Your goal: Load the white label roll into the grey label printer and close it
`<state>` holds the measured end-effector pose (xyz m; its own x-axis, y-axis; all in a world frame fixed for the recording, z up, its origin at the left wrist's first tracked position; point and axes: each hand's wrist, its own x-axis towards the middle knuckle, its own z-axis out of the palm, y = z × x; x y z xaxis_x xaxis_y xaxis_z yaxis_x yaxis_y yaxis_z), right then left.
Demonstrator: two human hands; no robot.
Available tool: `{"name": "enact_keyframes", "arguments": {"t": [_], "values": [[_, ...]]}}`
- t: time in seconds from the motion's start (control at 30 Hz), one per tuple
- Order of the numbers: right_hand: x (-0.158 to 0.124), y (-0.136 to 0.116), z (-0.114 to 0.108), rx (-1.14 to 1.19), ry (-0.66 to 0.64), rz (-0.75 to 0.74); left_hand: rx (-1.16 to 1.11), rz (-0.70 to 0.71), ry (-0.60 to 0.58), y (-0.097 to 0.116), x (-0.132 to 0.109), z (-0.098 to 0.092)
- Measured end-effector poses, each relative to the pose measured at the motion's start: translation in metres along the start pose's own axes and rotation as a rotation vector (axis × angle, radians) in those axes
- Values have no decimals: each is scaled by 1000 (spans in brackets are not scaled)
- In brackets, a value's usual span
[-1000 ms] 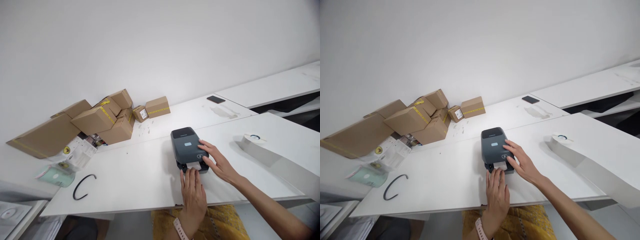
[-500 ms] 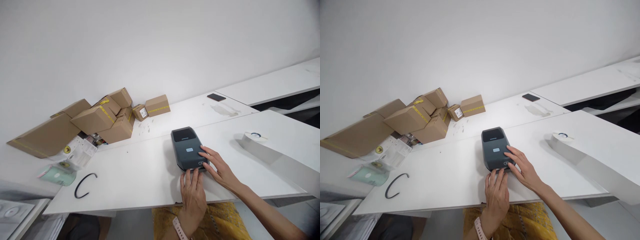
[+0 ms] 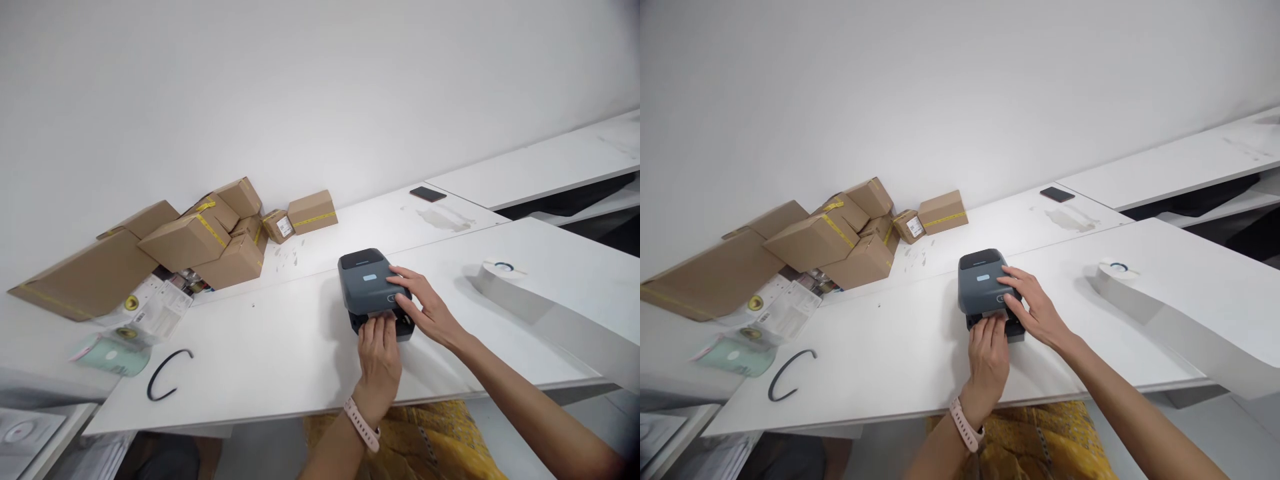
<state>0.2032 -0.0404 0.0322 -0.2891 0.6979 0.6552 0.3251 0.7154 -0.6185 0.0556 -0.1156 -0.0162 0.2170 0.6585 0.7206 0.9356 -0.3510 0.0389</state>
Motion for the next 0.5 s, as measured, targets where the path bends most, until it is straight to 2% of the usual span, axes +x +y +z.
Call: {"name": "enact_keyframes", "arguments": {"t": [0.2,0.3,0.5], "values": [[18,1,4,59,15,15,7,1,115,-14,23,7],[15,4,6,57,8,14,-7,30,138,-10,22,5],[6,6,5,47,-9,7,-42,28,98,0,9,1]]}}
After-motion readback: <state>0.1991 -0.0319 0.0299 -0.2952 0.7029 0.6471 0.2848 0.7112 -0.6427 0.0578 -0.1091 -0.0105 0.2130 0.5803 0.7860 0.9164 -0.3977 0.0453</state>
